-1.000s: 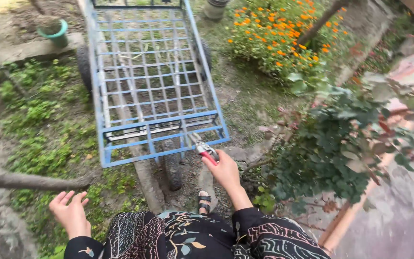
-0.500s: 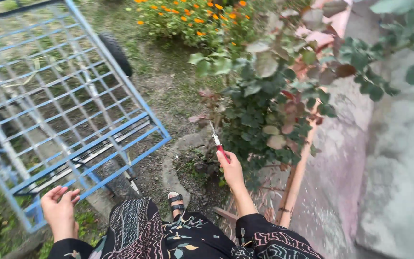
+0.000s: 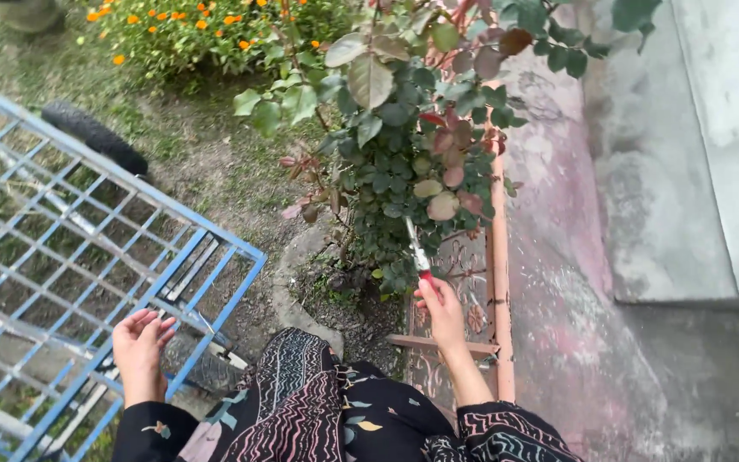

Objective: Pruning various plants and trees in a garden using handheld shears.

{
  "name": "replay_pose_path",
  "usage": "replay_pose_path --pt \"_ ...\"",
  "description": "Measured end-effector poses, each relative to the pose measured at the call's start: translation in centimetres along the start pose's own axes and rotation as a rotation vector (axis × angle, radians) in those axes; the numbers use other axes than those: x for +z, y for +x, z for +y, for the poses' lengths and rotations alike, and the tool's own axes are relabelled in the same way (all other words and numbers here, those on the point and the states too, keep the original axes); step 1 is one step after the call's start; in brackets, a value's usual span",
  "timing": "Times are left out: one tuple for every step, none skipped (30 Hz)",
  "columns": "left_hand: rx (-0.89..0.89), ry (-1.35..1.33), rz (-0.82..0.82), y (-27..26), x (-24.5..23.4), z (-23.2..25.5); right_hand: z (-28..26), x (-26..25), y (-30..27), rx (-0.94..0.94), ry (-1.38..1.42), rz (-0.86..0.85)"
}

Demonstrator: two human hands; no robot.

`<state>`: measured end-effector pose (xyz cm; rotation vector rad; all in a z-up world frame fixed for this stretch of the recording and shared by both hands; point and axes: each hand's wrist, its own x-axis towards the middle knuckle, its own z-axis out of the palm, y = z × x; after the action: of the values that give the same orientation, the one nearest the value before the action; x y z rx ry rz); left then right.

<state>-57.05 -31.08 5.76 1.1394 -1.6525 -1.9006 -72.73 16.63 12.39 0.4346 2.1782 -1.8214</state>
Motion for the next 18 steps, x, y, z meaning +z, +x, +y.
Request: replay_pose_path --pt "0.011 0.02 0.005 -0.1 0.0 0.9 -0.8 -0.2 -0.7 0.056 0.094 0.01" --pt "0.022 0.039 0.009 -0.2 -0.1 1.7 -1.6 -0.4 -1.5 0.111 0.189 0.02" --pt "0.022 0.044 0.002 0.4 -0.8 1.1 -1.6 -0.7 -1.6 0.114 0.193 0.027" --pt "0.006 0.039 0.002 1.0 -1.4 0.5 -1.7 -1.1 -1.7 0.108 0.207 0.004" --pt "-0.01 0.037 0.004 1.5 -2.3 -0.1 -1.7 -1.4 -2.0 0.106 0.221 -0.021" --pt "-0.012 0.045 -0.002 1.6 -2.6 0.0 -2.2 -1.5 -2.2 0.112 0.227 -0.016" --pt "-0.048 0.056 -0.01 1.4 -3.0 0.1 -2.7 -1.6 -2.7 0.118 0.227 -0.001" --pt "-0.085 0.066 -0.018 1.2 -3.3 0.2 -3.3 -1.9 -3.3 0.123 0.227 0.015" --pt "-0.079 0.068 -0.031 1.3 -3.6 -0.1 -3.4 -2.2 -3.3 0.119 0.236 0.025" --pt "-0.089 0.094 -0.032 1.3 -3.8 -0.3 -3.5 -2.6 -3.3 0.109 0.238 0.015" --pt "-0.101 0.12 -0.034 1.3 -4.2 -0.6 -3.6 -3.1 -3.5 0.1 0.239 0.007" --pt "-0.096 0.123 -0.047 0.4 -1.6 1.9 -3.5 -3.7 -2.8 0.097 0.247 0.018" --pt "-0.131 0.229 -0.03 -1.0 0.6 4.5 -3.2 -4.4 -2.4 0.037 0.249 -0.021" --pt "-0.165 0.334 -0.014 -2.4 2.9 7.0 -3.0 -5.1 -1.9 -0.024 0.25 -0.06" --pt "-0.161 0.335 -0.019 -3.0 5.9 8.0 -4.0 -5.4 -2.2 -0.028 0.254 -0.056" --pt "-0.083 0.291 -0.154 -3.6 8.9 9.2 -5.0 -5.7 -2.6 -0.025 0.266 -0.026" --pt "-0.004 0.245 -0.288 -4.2 11.9 10.3 -6.1 -6.0 -2.9 -0.024 0.278 0.002" --pt "0.001 0.245 -0.293 -5.1 15.1 11.2 -5.8 -6.3 -2.5 -0.029 0.282 0.007"
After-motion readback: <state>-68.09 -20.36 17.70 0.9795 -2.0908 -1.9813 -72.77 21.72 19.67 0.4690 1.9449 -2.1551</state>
